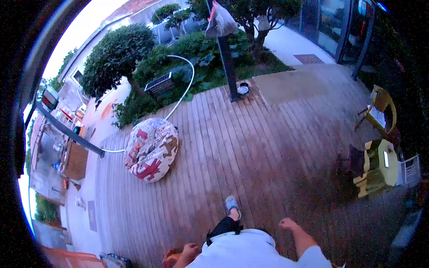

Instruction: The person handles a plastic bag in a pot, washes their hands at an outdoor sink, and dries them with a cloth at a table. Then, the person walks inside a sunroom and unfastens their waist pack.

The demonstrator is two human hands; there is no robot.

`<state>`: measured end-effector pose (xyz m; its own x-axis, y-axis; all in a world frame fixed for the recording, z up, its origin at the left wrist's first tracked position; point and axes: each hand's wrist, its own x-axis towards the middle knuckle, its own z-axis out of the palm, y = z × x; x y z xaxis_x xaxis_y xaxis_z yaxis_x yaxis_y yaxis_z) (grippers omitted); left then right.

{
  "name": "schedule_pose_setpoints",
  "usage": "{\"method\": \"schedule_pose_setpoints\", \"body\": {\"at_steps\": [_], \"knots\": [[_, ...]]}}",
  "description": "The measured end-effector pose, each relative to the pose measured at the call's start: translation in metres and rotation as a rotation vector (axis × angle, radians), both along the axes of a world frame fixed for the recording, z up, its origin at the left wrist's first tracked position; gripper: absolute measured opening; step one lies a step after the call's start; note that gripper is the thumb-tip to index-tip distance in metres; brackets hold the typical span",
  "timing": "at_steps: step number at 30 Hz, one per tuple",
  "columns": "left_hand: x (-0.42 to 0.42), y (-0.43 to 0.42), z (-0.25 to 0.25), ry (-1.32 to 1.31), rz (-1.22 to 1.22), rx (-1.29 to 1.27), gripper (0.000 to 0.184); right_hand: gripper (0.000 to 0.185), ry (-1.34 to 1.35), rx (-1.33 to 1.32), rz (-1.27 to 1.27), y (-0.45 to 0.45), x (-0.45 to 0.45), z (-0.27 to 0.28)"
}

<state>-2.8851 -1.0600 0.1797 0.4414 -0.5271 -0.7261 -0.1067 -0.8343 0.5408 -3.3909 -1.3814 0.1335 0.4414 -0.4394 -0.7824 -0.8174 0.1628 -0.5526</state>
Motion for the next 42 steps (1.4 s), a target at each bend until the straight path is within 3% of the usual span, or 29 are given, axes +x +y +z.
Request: {"method": "schedule_pose_setpoints", "body": {"at_steps": [2, 4, 8, 10, 12, 14, 15, 16, 17, 18, 22, 25, 27, 29, 30, 31, 32, 33, 35, 36, 38, 40, 42], "knots": [[0.052, -0.060, -0.021, -0.049, -0.035, 0.021, 0.028, 0.025, -0.005, -0.003, -0.070, -0.002, -0.006, 0.005], [0.087, -0.135, -0.023, -0.048, -0.189, 0.042, 0.032, 0.023, 0.016, -0.116, -0.164, 0.005, -0.025, -0.026], [0.132, -0.302, -0.043, -0.162, -0.478, 0.195, 0.029, 0.025, 0.145, 0.174, -0.420, 0.005, -0.034, -0.027], [0.127, -0.389, -0.061, -0.700, -1.805, -0.053, 0.021, 0.025, 0.277, 0.290, -0.502, 0.014, -0.047, -0.002], [0.106, -0.478, -0.092, -0.534, -0.983, 0.068, 0.024, 0.026, -0.153, -0.291, -0.193, 0.013, -0.030, 0.025], [0.065, -0.593, -0.068, -0.309, -1.048, -0.032, 0.026, 0.025, 0.261, 0.078, -0.576, -0.068, 0.041, 0.180], [0.045, -0.642, -0.073, -0.106, -0.881, -0.170, 0.028, 0.027, 0.149, -0.045, -0.398, -0.057, 0.040, 0.156], [-0.003, -0.698, -0.016, -0.175, -0.981, -0.142, 0.030, 0.029, 0.037, -0.184, -0.215, -0.055, 0.040, 0.136], [-0.032, -0.738, -0.022, -0.147, -0.941, -0.367, 0.030, 0.030, 0.143, -0.024, -0.780, -0.137, 0.085, 0.249], [-0.067, -0.784, 0.006, 0.018, -1.015, -0.404, 0.027, 0.028, -0.037, 0.005, -0.709, -0.153, 0.081, 0.253], [-0.165, -0.904, 0.041, 0.158, -1.146, -0.499, 0.031, 0.027, -0.055, 0.101, -0.810, -0.209, 0.053, 0.223], [-0.187, -0.957, 0.008, 0.229, -1.318, -0.455, 0.032, 0.027, -0.063, 0.166, -0.882, -0.254, 0.022, 0.166], [-0.181, -0.993, 0.006, 0.226, -1.360, -0.430, 0.033, 0.027, -0.085, 0.205, -0.897, -0.279, -0.009, 0.093], [-0.160, -1.007, 0.019, 0.137, -1.368, -0.243, 0.033, 0.027, -0.241, 0.245, -1.027, -0.293, -0.046, -0.024], [-0.146, -1.012, 0.014, 0.129, -1.336, -0.214, 0.033, 0.027, -0.366, 0.276, -1.126, -0.307, -0.070, -0.085], [-0.126, -1.015, -0.010, 0.086, -1.165, -0.159, 0.031, 0.028, -0.432, 0.286, -1.182, -0.334, -0.094, -0.110], [-0.112, -1.020, -0.022, 0.050, -0.989, -0.110, 0.030, 0.028, -0.240, 0.118, -0.957, -0.399, -0.116, -0.066], [-0.106, -1.029, -0.013, -0.035, -0.980, -0.019, 0.029, 0.029, -0.033, -0.038, -0.735, -0.471, -0.136, -0.010], [-0.088, -1.033, -0.015, -0.128, -0.865, 0.063, 0.026, 0.026, 0.026, 0.193, -0.975, -0.600, -0.152, 0.096], [-0.083, -1.032, -0.030, -0.144, -0.761, 0.047, 0.024, 0.026, 0.032, 0.197, -0.944, -0.632, -0.171, 0.090], [-0.105, -1.046, -0.004, -0.113, -0.721, 0.098, 0.024, 0.021, -0.066, -0.019, -1.005, -0.702, -0.211, 0.073], [-0.128, -1.071, 0.006, -0.081, -0.691, 0.147, 0.023, 0.023, -0.091, -0.033, -1.001, -0.772, -0.232, 0.086], [-0.155, -1.107, 0.000, 0.070, -0.806, 0.324, 0.022, 0.025, -0.110, -0.053, -1.011, -0.835, -0.251, 0.087]]}}
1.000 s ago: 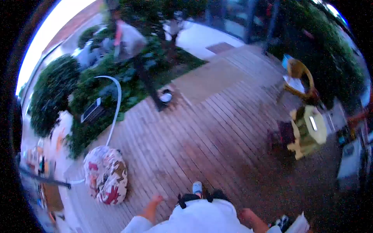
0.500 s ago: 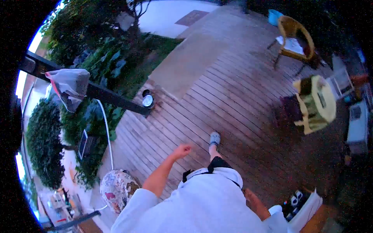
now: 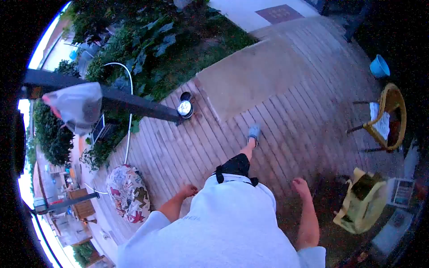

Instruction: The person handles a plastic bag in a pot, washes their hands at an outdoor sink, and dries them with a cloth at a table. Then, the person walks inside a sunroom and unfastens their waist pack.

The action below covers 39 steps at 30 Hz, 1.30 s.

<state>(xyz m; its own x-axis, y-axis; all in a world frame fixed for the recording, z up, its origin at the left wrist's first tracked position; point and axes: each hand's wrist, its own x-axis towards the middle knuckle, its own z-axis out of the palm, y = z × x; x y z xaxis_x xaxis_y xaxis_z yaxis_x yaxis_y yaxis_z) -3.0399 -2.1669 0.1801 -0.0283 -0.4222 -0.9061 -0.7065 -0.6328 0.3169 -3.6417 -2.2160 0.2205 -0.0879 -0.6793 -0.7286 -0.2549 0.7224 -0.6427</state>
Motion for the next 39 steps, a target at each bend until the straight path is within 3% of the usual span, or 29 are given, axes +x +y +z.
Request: {"method": "schedule_pose_setpoints", "body": {"at_steps": [2, 4, 5, 6, 7, 9, 11, 12, 13, 15, 16, 18, 20, 21, 25, 27, 28, 30, 33, 35, 37, 39], "knots": [[-0.018, -0.033, -0.031, -0.008, -0.048, 0.035, 0.022, 0.026, 0.120, 0.002, 0.170, -0.040, -0.019, -0.006], [-0.050, -0.122, -0.044, 0.015, -0.157, 0.046, 0.022, 0.025, 0.041, 0.099, 0.187, -0.065, -0.035, -0.017], [-0.074, -0.162, -0.031, 0.032, -0.098, 0.121, 0.022, 0.019, 0.087, 0.270, 0.137, -0.094, -0.017, 0.030], [-0.100, -0.218, -0.023, 0.043, -0.043, 0.178, 0.022, 0.017, 0.205, -0.404, 0.521, -0.067, -0.047, -0.035], [-0.125, -0.278, -0.025, 0.058, -0.082, 0.161, 0.022, 0.023, -0.138, 0.169, -0.013, -0.093, -0.035, -0.014], [-0.165, -0.378, -0.019, 0.036, -0.173, -0.150, 0.025, 0.019, -0.099, 0.189, -0.013, -0.122, -0.042, -0.009], [-0.214, -0.481, -0.012, 0.202, -0.062, -0.427, 0.028, 0.027, 0.238, 0.094, 0.601, -0.172, -0.049, 0.028], [-0.238, -0.533, -0.010, 0.207, -0.096, -0.442, 0.028, 0.033, 0.131, 0.238, 0.423, -0.204, -0.047, 0.055], [-0.262, -0.580, -0.008, 0.263, -0.122, -0.554, 0.028, 0.033, 0.131, 0.221, 0.392, -0.223, -0.055, 0.060], [-0.313, -0.671, 0.002, 0.333, -0.185, -0.687, 0.029, 0.031, -0.335, 0.209, -0.349, -0.259, -0.074, 0.050], [-0.340, -0.711, 0.015, 0.321, -0.241, -0.743, 0.029, 0.031, -0.341, 0.183, -0.379, -0.281, -0.090, 0.037], [-0.385, -0.770, 0.030, 0.315, -0.322, -0.803, 0.029, 0.028, -0.157, 0.235, -0.160, -0.312, -0.133, 0.004], [-0.415, -0.809, 0.041, 0.235, -0.198, -0.529, 0.029, 0.026, 0.031, 0.290, 0.068, -0.356, -0.183, -0.013], [-0.422, -0.826, 0.025, 0.231, -0.210, -0.530, 0.030, 0.025, 0.122, 0.316, 0.182, -0.385, -0.202, -0.017], [-0.436, -0.853, 0.006, 0.185, -0.367, -0.295, 0.029, 0.022, 0.145, 0.204, 0.097, -0.510, -0.296, -0.007], [-0.443, -0.863, -0.005, 0.149, -0.385, -0.233, 0.026, 0.027, -0.096, 0.192, -0.200, -0.566, -0.346, -0.020], [-0.452, -0.875, -0.013, 0.103, -0.342, -0.175, 0.025, 0.027, -0.077, 0.189, -0.177, -0.594, -0.376, -0.037], [-0.485, -0.903, 0.001, 0.104, -0.307, -0.051, 0.023, 0.027, 0.146, 0.159, 0.268, -0.654, -0.433, -0.072], [-0.500, -0.943, -0.047, 0.230, -0.090, -0.085, 0.022, 0.027, 0.138, 0.052, 0.227, -0.744, -0.474, -0.064], [-0.516, -0.992, -0.070, 0.108, -0.347, -0.150, 0.024, 0.027, 0.154, 0.205, 0.308, -0.801, -0.492, -0.062], [-0.529, -1.064, -0.069, 0.122, -0.239, -0.073, 0.026, 0.023, -0.124, -0.086, 0.384, -0.842, -0.511, -0.060], [-0.572, -1.125, -0.044, 0.162, -0.129, 0.036, 0.028, 0.022, -0.002, 0.411, 0.268, -0.914, -0.483, 0.024]]}}
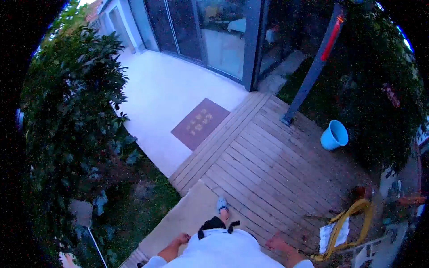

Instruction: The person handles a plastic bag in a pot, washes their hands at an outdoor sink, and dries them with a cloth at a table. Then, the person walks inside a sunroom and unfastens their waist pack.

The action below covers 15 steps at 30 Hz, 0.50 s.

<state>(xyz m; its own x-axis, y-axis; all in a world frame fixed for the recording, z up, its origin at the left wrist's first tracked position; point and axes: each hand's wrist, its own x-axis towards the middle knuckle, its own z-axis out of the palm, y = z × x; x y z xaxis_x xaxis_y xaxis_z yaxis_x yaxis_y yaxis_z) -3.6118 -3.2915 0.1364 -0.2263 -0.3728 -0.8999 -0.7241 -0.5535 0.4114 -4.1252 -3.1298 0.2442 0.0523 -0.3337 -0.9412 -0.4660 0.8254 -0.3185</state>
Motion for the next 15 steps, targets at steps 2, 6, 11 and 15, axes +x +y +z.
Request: {"method": "schedule_pose_setpoints", "body": {"at_steps": [2, 6, 11, 15], "knots": [[-0.033, -0.105, 0.028, -0.042, -0.004, -0.171, 0.030, 0.022, -0.130, -0.068, 0.073, -0.064, 0.012, 0.042], [-0.084, -0.266, 0.033, 0.145, 0.083, -0.440, 0.029, 0.024, -0.191, -0.134, 0.080, -0.124, -0.017, -0.025], [-0.155, -0.435, 0.040, 0.160, 0.098, -0.432, 0.026, 0.029, -0.457, -0.092, -0.072, -0.214, -0.072, -0.154], [-0.194, -0.515, 0.040, 0.110, -0.003, -0.570, 0.027, 0.029, -0.216, -0.100, 0.024, -0.346, -0.144, -0.135]]}}
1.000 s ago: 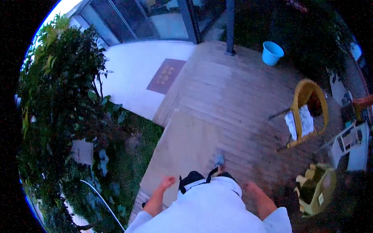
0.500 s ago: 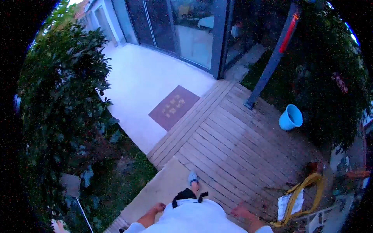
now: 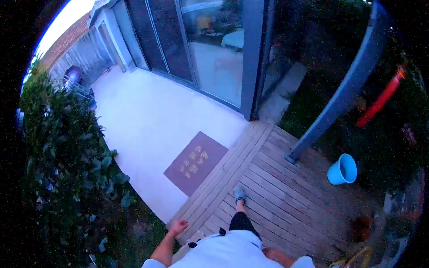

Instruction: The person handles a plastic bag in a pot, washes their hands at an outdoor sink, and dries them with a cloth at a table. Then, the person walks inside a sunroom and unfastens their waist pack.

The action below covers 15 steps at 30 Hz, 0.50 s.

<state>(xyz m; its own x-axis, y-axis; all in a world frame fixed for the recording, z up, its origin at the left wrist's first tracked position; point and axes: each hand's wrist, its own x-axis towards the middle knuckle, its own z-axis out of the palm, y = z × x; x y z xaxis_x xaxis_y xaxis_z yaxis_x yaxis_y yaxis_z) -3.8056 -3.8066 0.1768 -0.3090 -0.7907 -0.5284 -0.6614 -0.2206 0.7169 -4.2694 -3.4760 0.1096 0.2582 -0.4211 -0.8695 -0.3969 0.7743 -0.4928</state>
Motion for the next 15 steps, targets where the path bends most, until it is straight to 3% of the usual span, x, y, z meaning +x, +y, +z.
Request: {"method": "schedule_pose_setpoints", "body": {"at_steps": [2, 4, 6, 7, 9, 11, 13, 15], "knots": [[-0.005, -0.030, -0.037, -0.011, 0.232, 0.259, 0.027, 0.029, 0.047, -0.007, 0.006, -0.068, -0.048, -0.005], [-0.006, -0.033, -0.058, 0.035, 0.400, 0.285, 0.025, 0.029, 0.043, -0.008, -0.050, -0.119, -0.094, -0.017], [-0.017, -0.050, -0.048, 0.115, 0.347, 0.535, 0.024, 0.029, -0.316, 0.012, -0.423, -0.175, -0.159, -0.066], [-0.015, -0.056, -0.070, 0.128, 0.352, 0.538, 0.024, 0.029, -0.493, 0.047, -0.583, -0.207, -0.192, -0.084], [-0.005, -0.067, -0.127, 0.317, 0.398, 0.713, 0.024, 0.028, 0.432, -0.438, 0.439, -0.342, -0.220, 0.009], [-0.032, -0.139, -0.118, 0.302, 0.405, 0.658, 0.024, 0.027, 0.326, -0.158, -0.075, -0.489, -0.245, 0.036], [-0.044, -0.198, -0.098, 0.275, 0.410, 0.602, 0.025, 0.028, 0.290, -0.248, -0.200, -0.583, -0.226, 0.096], [-0.052, -0.267, -0.106, 0.152, 0.283, 0.553, 0.024, 0.027, 0.302, -0.289, -0.203, -0.645, -0.219, 0.080]]}}
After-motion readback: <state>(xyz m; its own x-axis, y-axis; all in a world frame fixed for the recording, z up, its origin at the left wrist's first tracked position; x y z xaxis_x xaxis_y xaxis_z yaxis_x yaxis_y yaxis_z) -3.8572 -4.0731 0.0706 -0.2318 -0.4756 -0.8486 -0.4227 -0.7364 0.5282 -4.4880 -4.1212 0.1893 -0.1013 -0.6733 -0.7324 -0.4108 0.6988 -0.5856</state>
